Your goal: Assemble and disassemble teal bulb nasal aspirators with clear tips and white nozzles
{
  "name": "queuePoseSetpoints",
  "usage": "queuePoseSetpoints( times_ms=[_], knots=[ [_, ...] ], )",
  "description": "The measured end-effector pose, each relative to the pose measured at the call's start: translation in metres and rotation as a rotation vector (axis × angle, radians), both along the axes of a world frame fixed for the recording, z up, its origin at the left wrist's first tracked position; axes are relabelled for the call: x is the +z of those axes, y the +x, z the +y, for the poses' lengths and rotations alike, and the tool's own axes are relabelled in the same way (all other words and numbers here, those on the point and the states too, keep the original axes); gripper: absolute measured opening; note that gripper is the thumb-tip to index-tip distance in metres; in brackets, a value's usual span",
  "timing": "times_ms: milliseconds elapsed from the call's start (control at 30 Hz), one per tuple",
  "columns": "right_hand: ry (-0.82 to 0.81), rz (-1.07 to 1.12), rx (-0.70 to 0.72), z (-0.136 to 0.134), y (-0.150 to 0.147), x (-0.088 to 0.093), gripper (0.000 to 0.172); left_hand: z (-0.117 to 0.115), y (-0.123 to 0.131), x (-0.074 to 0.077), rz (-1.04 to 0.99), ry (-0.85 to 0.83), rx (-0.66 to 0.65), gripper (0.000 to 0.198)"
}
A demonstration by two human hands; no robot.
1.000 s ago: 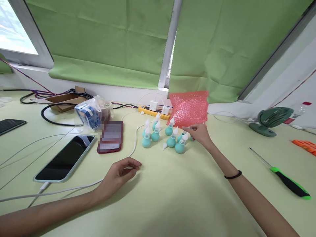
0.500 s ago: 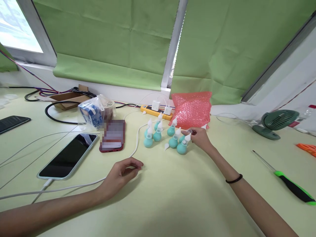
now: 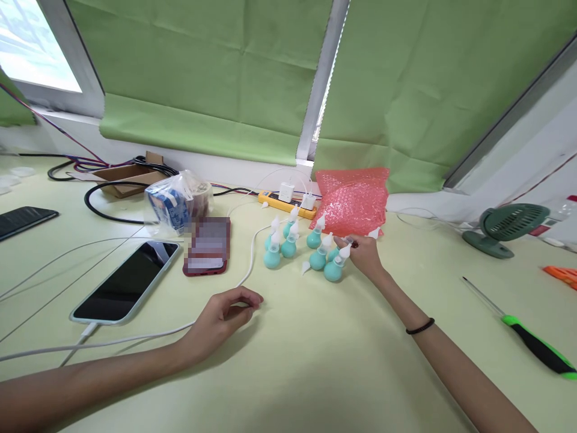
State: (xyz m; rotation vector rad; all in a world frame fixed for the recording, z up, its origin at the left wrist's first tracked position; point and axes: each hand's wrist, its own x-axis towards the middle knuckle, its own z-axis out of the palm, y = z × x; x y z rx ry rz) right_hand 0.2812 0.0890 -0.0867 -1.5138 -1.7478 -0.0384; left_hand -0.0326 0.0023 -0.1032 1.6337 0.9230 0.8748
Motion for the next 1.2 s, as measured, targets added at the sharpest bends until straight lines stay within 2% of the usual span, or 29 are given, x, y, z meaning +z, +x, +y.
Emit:
queuePoseSetpoints(
  times_ms=[467,1000,1200],
  knots=[
    [0.057,-0.091,-0.002,0.008,0.003,-0.010,0.040,0.000,0.000,0.000,0.008,0.009,0.000,0.016],
    [-0.077,-0.176,0.122,0.007,0.002,0.005,0.034,-0.001,0.001,0.001,0.017,0.041,-0.001,0.017],
    [-0.092,-0.174,0.121,0.008,0.003,0.005,0.033,-0.002,0.001,0.001,0.037,0.067,-0.017,0.017]
  ],
)
